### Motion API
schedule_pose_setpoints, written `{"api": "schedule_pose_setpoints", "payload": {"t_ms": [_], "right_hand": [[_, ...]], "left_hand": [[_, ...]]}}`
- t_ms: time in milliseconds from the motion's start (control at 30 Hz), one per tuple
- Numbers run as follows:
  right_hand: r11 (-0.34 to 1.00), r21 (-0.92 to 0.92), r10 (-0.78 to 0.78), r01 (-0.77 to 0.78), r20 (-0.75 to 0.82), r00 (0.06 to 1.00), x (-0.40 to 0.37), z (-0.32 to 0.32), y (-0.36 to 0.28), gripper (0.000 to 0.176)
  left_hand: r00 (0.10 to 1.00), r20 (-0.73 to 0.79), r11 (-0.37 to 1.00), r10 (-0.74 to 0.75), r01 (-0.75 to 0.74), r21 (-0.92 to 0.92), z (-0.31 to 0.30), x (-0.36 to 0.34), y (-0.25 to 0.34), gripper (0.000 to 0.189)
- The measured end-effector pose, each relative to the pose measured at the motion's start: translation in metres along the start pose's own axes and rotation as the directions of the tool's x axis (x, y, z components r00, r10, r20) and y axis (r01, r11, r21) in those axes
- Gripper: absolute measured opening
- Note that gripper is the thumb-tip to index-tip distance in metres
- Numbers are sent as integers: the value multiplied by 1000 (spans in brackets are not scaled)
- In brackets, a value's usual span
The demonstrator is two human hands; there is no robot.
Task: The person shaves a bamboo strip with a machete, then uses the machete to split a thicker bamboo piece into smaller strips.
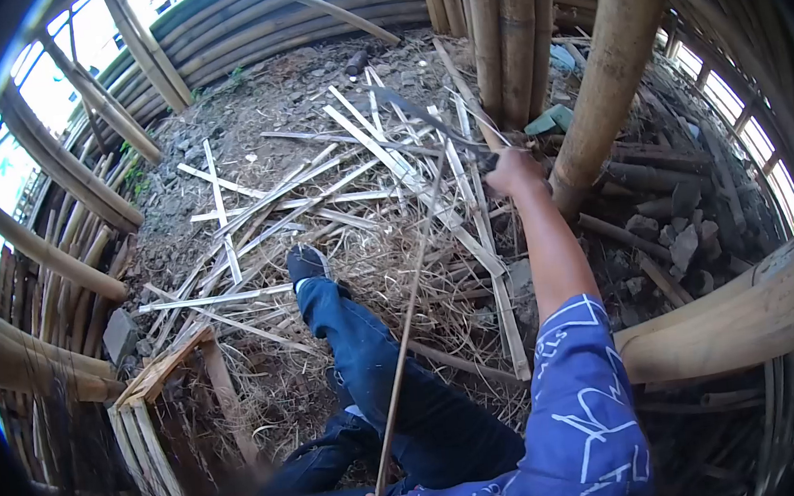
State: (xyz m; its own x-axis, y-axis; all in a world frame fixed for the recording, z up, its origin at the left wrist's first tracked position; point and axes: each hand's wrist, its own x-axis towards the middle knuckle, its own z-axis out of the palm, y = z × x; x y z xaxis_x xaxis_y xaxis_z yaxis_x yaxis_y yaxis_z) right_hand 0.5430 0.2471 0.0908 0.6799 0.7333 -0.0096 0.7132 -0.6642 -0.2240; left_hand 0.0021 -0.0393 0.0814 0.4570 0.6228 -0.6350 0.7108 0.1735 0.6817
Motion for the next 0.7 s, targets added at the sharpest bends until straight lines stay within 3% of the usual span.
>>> {"api": "schedule_pose_setpoints", "payload": {"t_ms": [67,133,167,233,367,400,433,467,567,633,667,700], "right_hand": [[1000,-2,-10,9,-31,999,1,-1,-3,42],[999,-45,-30,27,-59,998,5,-6,-14,42],[997,-17,-72,71,-39,997,5,-4,-18,42],[995,7,-97,97,-5,995,-4,5,-20,41],[998,-45,-42,40,-49,998,-1,-1,-26,37],[999,-4,50,-50,-46,998,6,-1,-21,39],[990,36,140,-139,-39,989,14,2,-15,40],[976,50,217,-213,-116,969,30,17,-3,42],[952,55,304,-301,-72,950,17,17,10,44],[968,102,239,-231,-84,967,0,30,24,45],[976,112,193,-189,-25,981,2,46,36,45],[980,125,152,-155,37,988,8,71,55,45]], "left_hand": [[998,-64,1000,-1,1,5,26,9,-36,38],[990,-126,998,59,-56,25,23,8,-24,36],[991,-125,998,57,-55,19,20,13,-19,36],[996,11,996,-83,83,20,18,17,-19,32],[978,-121,975,168,-183,-126,44,14,-83,24],[999,-22,998,-24,22,-62,36,7,-73,22],[999,-26,998,-23,21,-67,37,5,-82,22],[998,-41,996,38,-41,-77,38,1,-96,22],[989,-79,975,123,-135,-174,27,-1,-95,23],[829,-306,863,468,-503,-44,42,8,-105,33],[962,-105,949,253,-268,-166,21,-5,-76,47],[994,21,976,110,-105,-189,8,-1,-64,48]]}}
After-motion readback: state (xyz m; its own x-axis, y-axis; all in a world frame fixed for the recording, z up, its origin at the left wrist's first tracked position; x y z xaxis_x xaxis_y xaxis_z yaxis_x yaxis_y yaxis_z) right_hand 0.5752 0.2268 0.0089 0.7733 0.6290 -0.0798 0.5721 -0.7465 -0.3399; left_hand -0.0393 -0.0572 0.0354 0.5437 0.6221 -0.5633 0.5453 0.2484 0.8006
